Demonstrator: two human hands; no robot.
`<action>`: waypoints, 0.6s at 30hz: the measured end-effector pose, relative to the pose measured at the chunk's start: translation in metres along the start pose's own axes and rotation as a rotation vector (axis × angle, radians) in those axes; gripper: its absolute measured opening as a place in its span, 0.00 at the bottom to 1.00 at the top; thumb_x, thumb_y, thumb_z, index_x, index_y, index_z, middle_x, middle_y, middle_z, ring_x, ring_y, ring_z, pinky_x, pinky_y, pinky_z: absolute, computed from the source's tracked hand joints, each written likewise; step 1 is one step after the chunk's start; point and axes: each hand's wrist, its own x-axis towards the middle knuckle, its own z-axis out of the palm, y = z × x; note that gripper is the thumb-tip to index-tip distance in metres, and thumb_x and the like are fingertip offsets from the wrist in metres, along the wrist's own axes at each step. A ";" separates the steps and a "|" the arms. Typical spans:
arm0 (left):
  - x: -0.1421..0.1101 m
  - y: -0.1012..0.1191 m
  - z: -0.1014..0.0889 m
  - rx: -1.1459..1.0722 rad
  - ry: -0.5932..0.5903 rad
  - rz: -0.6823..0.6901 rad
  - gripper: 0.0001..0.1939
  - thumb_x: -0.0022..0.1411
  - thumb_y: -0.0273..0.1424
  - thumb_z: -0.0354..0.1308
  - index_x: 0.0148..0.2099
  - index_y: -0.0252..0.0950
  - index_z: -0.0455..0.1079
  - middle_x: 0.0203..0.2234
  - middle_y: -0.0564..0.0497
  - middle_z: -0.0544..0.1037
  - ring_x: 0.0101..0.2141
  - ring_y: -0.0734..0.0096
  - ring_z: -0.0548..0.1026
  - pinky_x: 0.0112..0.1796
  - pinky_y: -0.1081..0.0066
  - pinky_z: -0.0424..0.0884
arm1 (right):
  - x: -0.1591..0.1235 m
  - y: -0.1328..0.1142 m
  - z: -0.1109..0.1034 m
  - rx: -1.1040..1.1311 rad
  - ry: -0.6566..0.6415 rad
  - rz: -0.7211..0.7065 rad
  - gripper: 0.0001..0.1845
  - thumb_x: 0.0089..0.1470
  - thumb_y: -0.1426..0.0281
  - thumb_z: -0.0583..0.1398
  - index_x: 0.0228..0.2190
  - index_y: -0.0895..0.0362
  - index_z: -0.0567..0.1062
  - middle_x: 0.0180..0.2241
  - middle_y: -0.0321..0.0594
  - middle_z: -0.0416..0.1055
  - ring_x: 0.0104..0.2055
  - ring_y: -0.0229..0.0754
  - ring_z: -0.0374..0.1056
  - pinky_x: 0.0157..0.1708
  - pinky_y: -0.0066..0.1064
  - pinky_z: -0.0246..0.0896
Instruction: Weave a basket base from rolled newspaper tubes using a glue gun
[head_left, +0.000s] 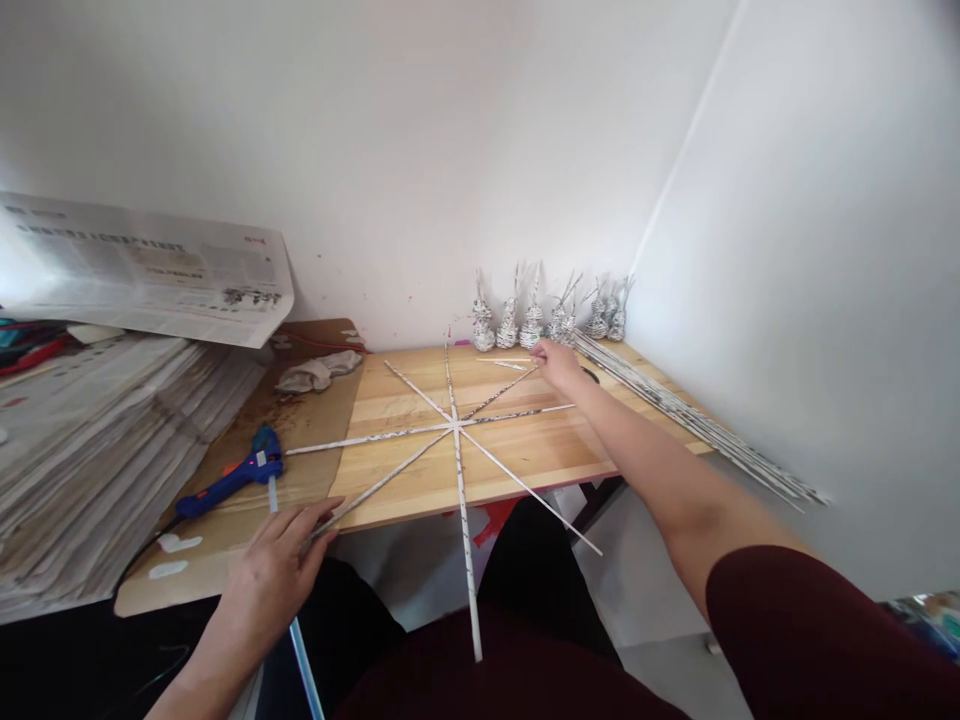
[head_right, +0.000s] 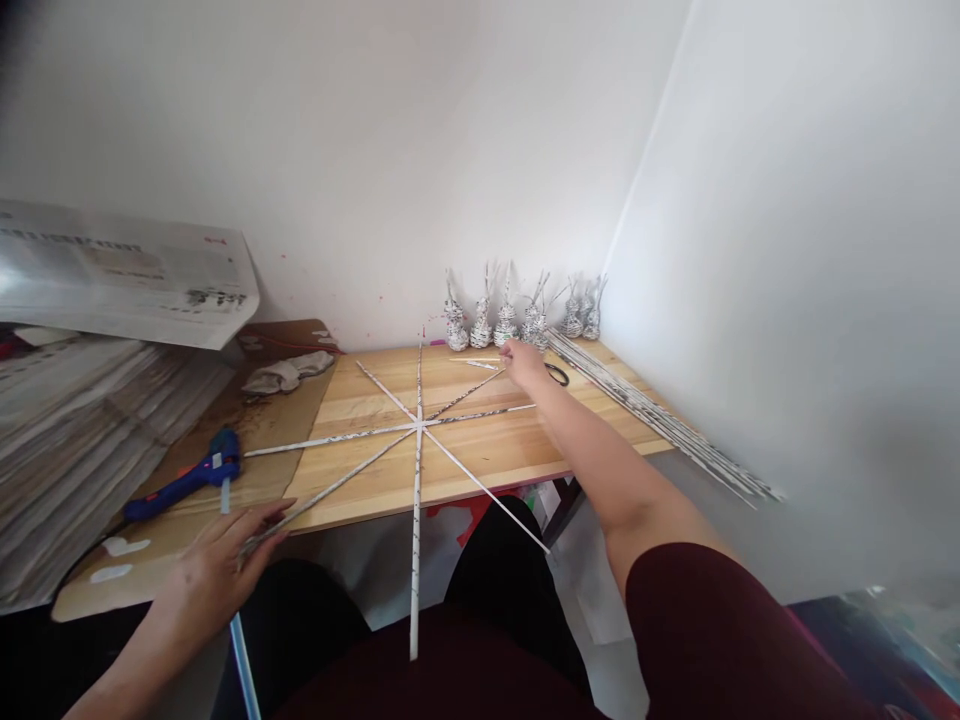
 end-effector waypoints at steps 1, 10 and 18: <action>0.001 0.001 0.000 -0.005 0.000 -0.005 0.19 0.69 0.44 0.49 0.53 0.40 0.69 0.43 0.47 0.80 0.42 0.60 0.78 0.44 0.62 0.73 | 0.004 -0.005 0.004 -0.007 -0.013 -0.014 0.16 0.61 0.72 0.55 0.49 0.56 0.75 0.46 0.43 0.77 0.48 0.42 0.71 0.47 0.30 0.61; -0.003 -0.001 0.006 -0.001 -0.006 -0.050 0.21 0.67 0.47 0.51 0.53 0.40 0.70 0.45 0.47 0.78 0.44 0.59 0.77 0.48 0.61 0.72 | 0.023 -0.036 0.027 -0.152 -0.075 -0.016 0.10 0.57 0.74 0.58 0.38 0.62 0.80 0.43 0.57 0.77 0.52 0.57 0.65 0.51 0.43 0.55; -0.004 -0.003 0.010 -0.002 -0.003 -0.056 0.20 0.67 0.46 0.52 0.54 0.42 0.70 0.45 0.47 0.78 0.45 0.59 0.77 0.47 0.61 0.73 | 0.013 -0.017 0.003 -0.103 0.082 0.042 0.17 0.64 0.70 0.49 0.45 0.59 0.76 0.44 0.52 0.76 0.48 0.51 0.68 0.45 0.37 0.58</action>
